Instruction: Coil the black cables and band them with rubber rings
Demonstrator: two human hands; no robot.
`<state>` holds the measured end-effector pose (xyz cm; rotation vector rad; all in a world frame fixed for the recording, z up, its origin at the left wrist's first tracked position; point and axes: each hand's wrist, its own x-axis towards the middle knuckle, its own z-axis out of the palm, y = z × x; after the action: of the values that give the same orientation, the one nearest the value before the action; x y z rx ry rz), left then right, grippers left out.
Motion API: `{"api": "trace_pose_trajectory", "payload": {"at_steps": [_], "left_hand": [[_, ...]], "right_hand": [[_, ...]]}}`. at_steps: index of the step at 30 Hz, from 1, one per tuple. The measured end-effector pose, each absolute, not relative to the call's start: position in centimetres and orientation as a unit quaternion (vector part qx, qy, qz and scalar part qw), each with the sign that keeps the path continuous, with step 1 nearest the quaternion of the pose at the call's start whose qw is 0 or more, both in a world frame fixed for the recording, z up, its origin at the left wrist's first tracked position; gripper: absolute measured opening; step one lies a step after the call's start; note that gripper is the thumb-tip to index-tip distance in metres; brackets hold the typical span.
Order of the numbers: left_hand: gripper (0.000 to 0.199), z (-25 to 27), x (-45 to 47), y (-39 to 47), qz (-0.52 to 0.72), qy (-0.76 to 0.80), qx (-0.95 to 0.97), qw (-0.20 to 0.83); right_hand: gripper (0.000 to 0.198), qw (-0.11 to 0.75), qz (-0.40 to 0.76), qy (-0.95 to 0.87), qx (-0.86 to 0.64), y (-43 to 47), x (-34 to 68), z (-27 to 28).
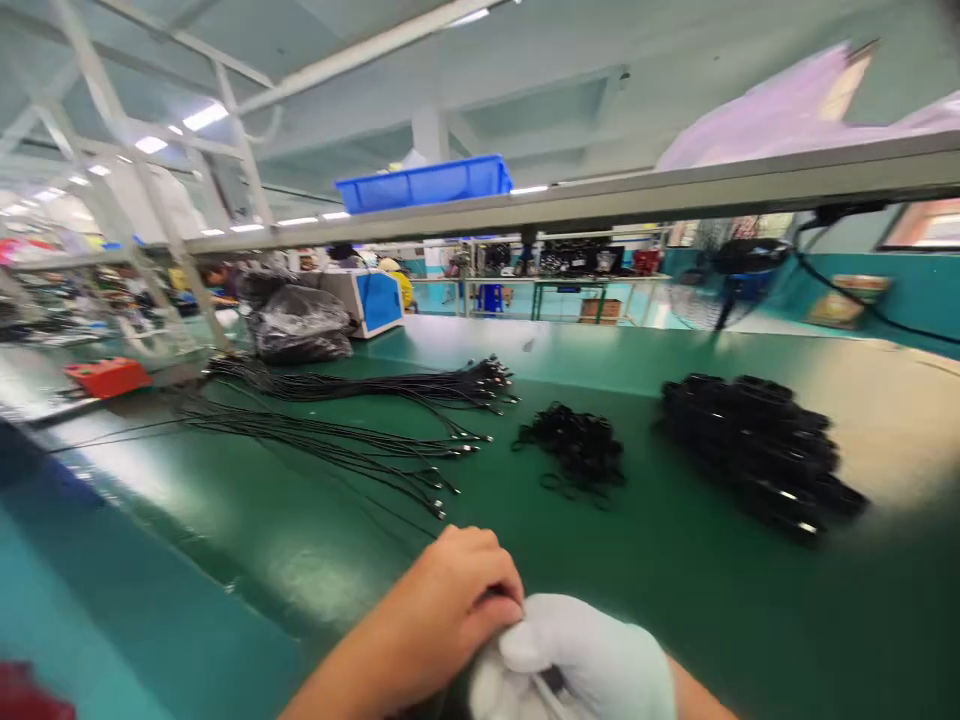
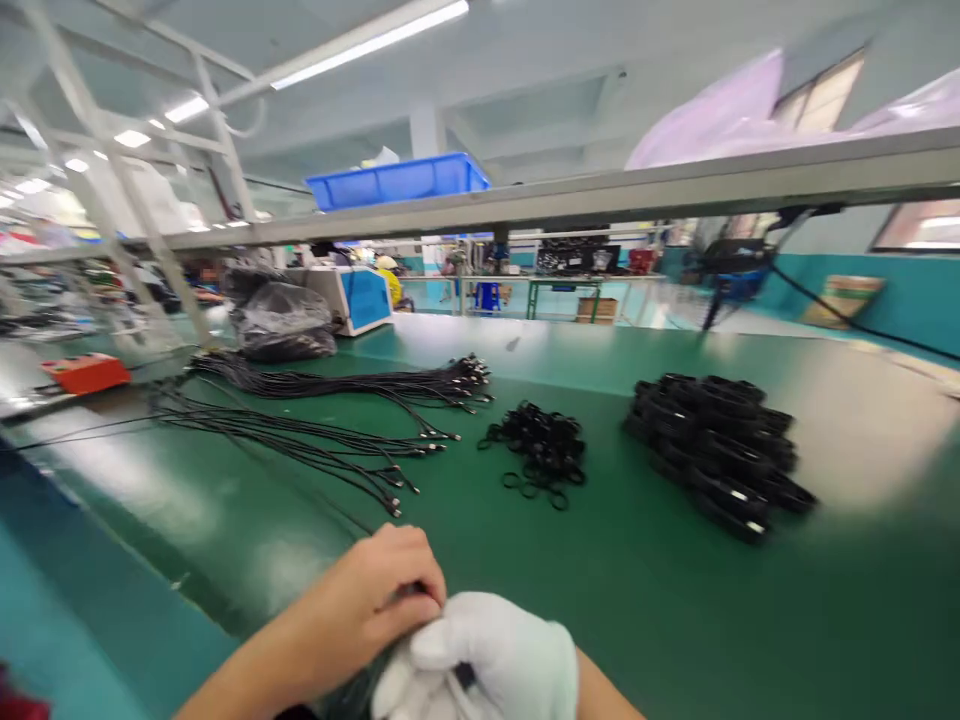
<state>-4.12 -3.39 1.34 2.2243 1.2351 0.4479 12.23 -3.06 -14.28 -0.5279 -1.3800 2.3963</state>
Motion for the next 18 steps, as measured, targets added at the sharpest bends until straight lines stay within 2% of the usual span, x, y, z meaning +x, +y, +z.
{"api": "trace_pose_trajectory", "payload": {"at_steps": [2, 4, 10, 13, 18], "left_hand": [[0.018, 2.0, -3.7, -2.5, 0.173, 0.437, 0.837, 0.279], [0.019, 2.3, -3.1, -1.7, 0.169, 0.418, 0.847, 0.283], [0.02, 2.2, -2.1, -0.5, 0.13, 0.405, 0.864, 0.269], [0.02, 1.9, -1.6, -0.2, 0.128, 0.418, 0.858, 0.271], [0.031, -0.6, -2.4, 0.2, 0.16, 0.45, 0.841, 0.252]], "right_hand": [[0.04, 0.135, 0.914, -0.359, -0.131, -2.1, 12.6, -10.8], [0.042, 0.118, 0.937, -0.313, -0.099, -1.8, 12.7, -8.8], [0.039, 0.083, 0.94, -0.316, -0.095, -1.6, 12.0, -10.1], [0.044, 0.082, 0.939, -0.316, -0.111, -1.4, 11.7, -10.4], [0.043, 0.124, 0.916, -0.368, -0.105, -1.0, 14.3, -7.0]]}}
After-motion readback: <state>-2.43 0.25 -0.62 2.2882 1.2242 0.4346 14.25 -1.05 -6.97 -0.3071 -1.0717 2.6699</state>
